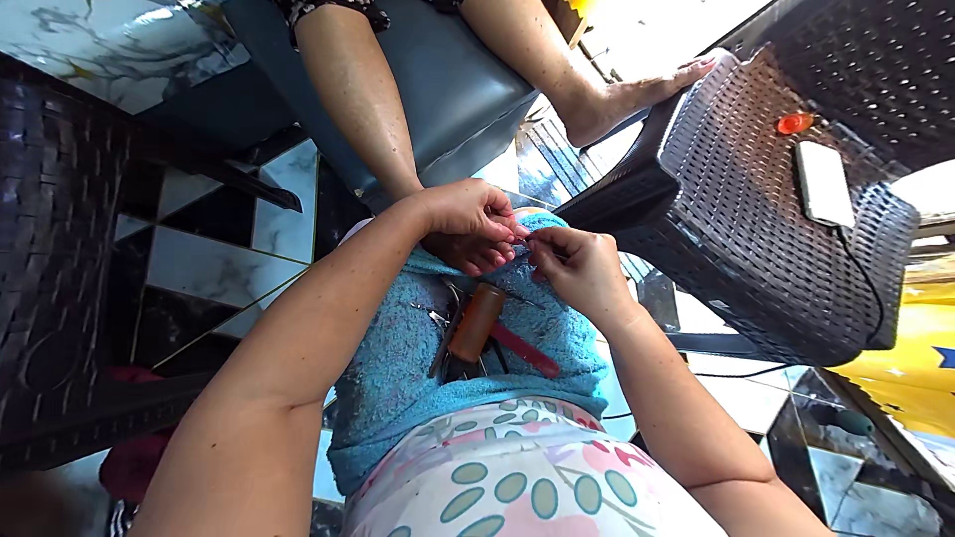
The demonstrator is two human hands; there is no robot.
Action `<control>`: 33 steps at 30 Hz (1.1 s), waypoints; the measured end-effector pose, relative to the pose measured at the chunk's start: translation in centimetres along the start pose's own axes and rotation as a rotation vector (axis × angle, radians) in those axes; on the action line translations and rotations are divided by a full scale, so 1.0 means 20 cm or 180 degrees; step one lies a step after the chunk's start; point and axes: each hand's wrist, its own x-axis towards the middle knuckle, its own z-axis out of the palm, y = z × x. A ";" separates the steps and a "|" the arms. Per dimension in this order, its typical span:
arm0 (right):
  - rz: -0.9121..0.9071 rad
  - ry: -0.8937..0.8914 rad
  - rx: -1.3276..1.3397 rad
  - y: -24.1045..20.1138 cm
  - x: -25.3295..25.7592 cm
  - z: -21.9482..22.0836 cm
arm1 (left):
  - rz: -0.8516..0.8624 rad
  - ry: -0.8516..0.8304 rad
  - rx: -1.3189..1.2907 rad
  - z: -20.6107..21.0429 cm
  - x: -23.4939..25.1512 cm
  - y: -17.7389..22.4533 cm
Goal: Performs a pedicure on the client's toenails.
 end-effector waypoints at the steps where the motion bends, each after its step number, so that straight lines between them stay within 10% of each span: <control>1: 0.0015 0.0035 -0.0015 0.00 0.00 0.01 | -0.0007 -0.0008 0.0014 0.00 0.00 0.00; 33: 0.0471 -0.0646 0.1951 0.10 0.03 -0.07 | 0.0250 -0.0080 -0.0136 -0.01 -0.01 -0.05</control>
